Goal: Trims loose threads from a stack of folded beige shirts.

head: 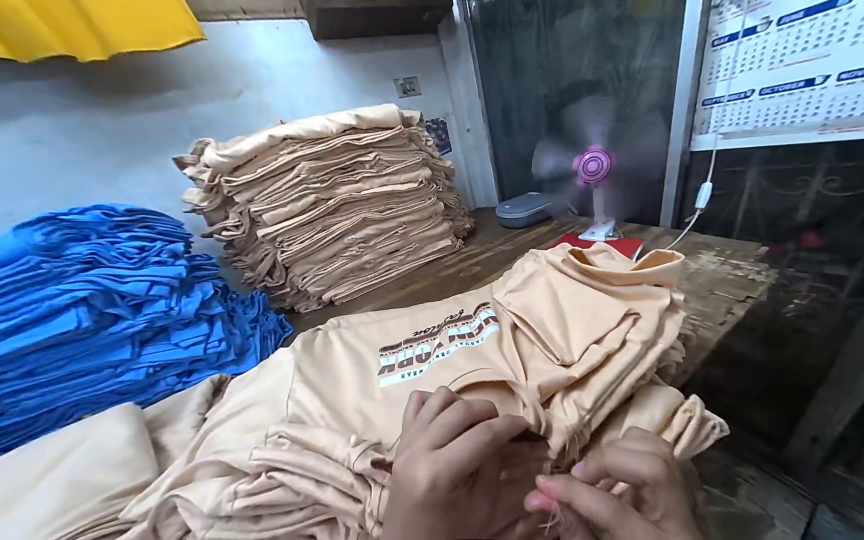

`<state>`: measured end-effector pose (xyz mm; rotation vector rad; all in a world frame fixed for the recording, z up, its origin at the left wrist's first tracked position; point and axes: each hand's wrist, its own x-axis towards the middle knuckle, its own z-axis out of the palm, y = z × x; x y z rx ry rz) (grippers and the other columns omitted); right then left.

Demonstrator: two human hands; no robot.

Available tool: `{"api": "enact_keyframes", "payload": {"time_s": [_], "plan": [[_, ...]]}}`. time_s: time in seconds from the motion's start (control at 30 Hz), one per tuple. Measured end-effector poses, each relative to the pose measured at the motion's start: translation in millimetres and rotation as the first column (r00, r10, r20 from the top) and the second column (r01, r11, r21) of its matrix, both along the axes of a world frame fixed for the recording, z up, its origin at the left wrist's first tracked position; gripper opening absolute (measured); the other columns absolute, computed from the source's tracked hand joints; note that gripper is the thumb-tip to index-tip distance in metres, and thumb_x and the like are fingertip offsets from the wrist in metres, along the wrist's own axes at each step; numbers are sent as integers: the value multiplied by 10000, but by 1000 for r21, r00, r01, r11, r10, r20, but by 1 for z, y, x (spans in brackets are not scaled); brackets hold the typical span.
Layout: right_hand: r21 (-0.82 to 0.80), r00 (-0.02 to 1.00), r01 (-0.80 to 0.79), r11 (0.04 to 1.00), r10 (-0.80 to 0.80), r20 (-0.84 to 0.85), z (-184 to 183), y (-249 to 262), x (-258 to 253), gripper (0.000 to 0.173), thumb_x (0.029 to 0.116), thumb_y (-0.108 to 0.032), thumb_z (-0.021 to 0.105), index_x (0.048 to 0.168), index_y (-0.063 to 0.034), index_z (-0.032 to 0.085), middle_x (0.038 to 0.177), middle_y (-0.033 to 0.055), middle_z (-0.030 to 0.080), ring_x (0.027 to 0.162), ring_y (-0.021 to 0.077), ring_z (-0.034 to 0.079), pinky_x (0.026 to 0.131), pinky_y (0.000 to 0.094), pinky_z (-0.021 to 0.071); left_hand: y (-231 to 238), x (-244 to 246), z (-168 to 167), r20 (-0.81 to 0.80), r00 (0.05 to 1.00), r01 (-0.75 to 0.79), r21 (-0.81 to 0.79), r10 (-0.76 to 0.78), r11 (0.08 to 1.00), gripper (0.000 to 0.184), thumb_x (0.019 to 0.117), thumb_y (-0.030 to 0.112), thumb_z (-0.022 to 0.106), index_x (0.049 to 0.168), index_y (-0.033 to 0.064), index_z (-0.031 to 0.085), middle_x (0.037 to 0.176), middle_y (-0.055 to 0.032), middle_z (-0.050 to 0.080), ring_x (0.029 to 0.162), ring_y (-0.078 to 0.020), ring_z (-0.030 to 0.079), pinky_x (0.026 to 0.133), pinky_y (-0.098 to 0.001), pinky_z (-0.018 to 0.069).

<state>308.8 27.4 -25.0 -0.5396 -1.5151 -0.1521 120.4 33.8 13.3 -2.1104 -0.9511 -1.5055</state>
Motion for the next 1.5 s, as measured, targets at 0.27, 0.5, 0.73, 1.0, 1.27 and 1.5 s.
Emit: {"api": "enact_keyframes", "payload": {"time_s": [0.27, 0.5, 0.73, 1.0, 1.27, 1.5], "plan": [[-44, 957, 157, 987, -141, 252, -1, 7, 26, 57, 942, -225, 697, 976, -235, 742, 896, -26, 690, 905, 116, 632, 990, 385, 430, 7, -17, 23, 184, 966, 258, -708, -180, 657, 504, 852, 545, 778, 1194, 178, 728, 884, 76, 712, 713, -30, 650, 618, -224, 566], [-366, 991, -35, 930, 79, 106, 8, -15, 43, 316, 947, -428, 701, 820, -140, 716, 688, -34, 643, 680, 81, 597, 786, 343, 504, 29, -8, 36, 8, 949, -302, -252, 314, 919, 352, 807, 227, 744, 1133, 141, 647, 830, 49, 657, 728, -100, 646, 645, -353, 579], [-310, 992, 84, 947, -110, -68, -3, -11, 9, 35, 854, -171, 797, 886, -171, 811, 871, -24, 678, 876, 79, 633, 813, 280, 529, -4, 9, 31, -272, 959, -64, 71, 81, 995, 177, 1010, 222, 613, 1127, 261, 739, 992, 47, 727, 842, -141, 611, 778, -379, 441], [-250, 992, -15, 968, -17, -124, -9, -16, 13, 39, 893, -198, 796, 930, -186, 800, 883, -47, 646, 937, 55, 598, 853, 221, 493, -13, 11, 29, -460, 876, -87, 139, 142, 986, 235, 1019, 166, 576, 1210, 244, 689, 1013, 1, 670, 893, -177, 570, 881, -420, 379], [-274, 997, -62, 960, 46, -63, -12, -12, 31, 207, 967, -348, 641, 842, -208, 727, 1016, -28, 662, 1027, 61, 601, 901, 247, 508, -7, 4, 39, -440, 889, -88, 108, 127, 990, 228, 1018, 168, 568, 1175, 266, 701, 996, 13, 684, 885, -177, 599, 845, -428, 413], [-261, 992, 75, 963, -99, -79, -17, -13, 12, 248, 890, -399, 730, 956, -168, 672, 989, -8, 643, 991, 92, 613, 883, 284, 515, 8, 6, 37, -367, 929, -52, -28, 38, 998, 169, 1018, 235, 581, 1081, 269, 735, 995, 65, 721, 869, -141, 628, 777, -400, 454]]}}
